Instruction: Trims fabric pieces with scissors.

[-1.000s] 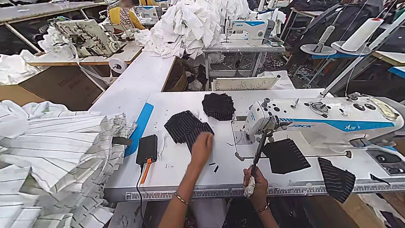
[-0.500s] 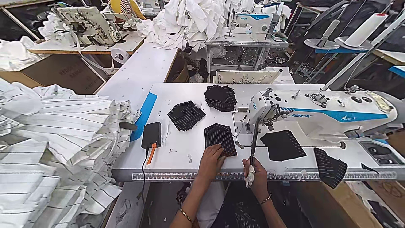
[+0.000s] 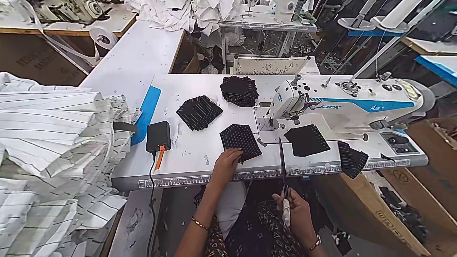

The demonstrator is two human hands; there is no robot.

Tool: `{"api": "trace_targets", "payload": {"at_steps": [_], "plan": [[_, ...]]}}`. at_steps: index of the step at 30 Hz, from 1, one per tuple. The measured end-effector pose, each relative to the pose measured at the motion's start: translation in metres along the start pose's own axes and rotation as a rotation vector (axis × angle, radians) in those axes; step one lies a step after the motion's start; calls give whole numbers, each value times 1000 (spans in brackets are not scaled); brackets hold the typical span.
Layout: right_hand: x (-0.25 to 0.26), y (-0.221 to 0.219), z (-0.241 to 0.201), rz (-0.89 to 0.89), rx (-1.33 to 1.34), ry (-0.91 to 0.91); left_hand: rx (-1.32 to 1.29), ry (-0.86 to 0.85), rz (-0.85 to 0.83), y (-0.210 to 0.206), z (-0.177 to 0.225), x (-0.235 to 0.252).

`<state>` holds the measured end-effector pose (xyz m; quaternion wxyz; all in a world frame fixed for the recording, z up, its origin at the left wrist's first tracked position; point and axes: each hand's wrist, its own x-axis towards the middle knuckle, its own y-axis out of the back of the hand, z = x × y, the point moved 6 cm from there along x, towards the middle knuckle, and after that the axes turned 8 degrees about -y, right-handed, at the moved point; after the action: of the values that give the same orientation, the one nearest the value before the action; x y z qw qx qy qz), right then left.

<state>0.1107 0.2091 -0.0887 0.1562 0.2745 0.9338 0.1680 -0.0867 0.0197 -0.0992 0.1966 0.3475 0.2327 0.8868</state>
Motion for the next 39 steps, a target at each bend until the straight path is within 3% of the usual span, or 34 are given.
{"api": "trace_targets", "payload": {"at_steps": [4, 7, 11, 14, 17, 19, 23, 27, 31, 34, 39], "plan": [[24, -22, -55, 46, -58, 289, 68, 89, 162, 16, -1, -4], [52, -56, -88, -15, -86, 413, 51, 76, 208, 24, 2, -3], [84, -101, -105, -95, -280, 453, -64, 47, 287, 36, 10, 7], [94, -114, -106, -85, -338, 465, -146, 174, 443, 54, 4, 3], [98, -105, -106, -38, -252, 414, -41, 282, 603, 71, -10, -15], [100, -96, -104, -11, -199, 386, 28, 234, 519, 66, -4, -21], [96, -84, -104, 57, -132, 427, 79, -76, 155, 14, 24, -2], [81, -57, -111, 198, -34, 529, 90, 30, -288, -25, 17, 37], [70, -10, -99, 431, -97, 544, 193, -99, -257, -42, 5, 67], [64, 22, -74, 561, -223, 422, 193, -63, -384, -51, -2, 77], [35, 50, -37, 470, -157, 261, 119, -52, -534, -57, -12, 75]]}}
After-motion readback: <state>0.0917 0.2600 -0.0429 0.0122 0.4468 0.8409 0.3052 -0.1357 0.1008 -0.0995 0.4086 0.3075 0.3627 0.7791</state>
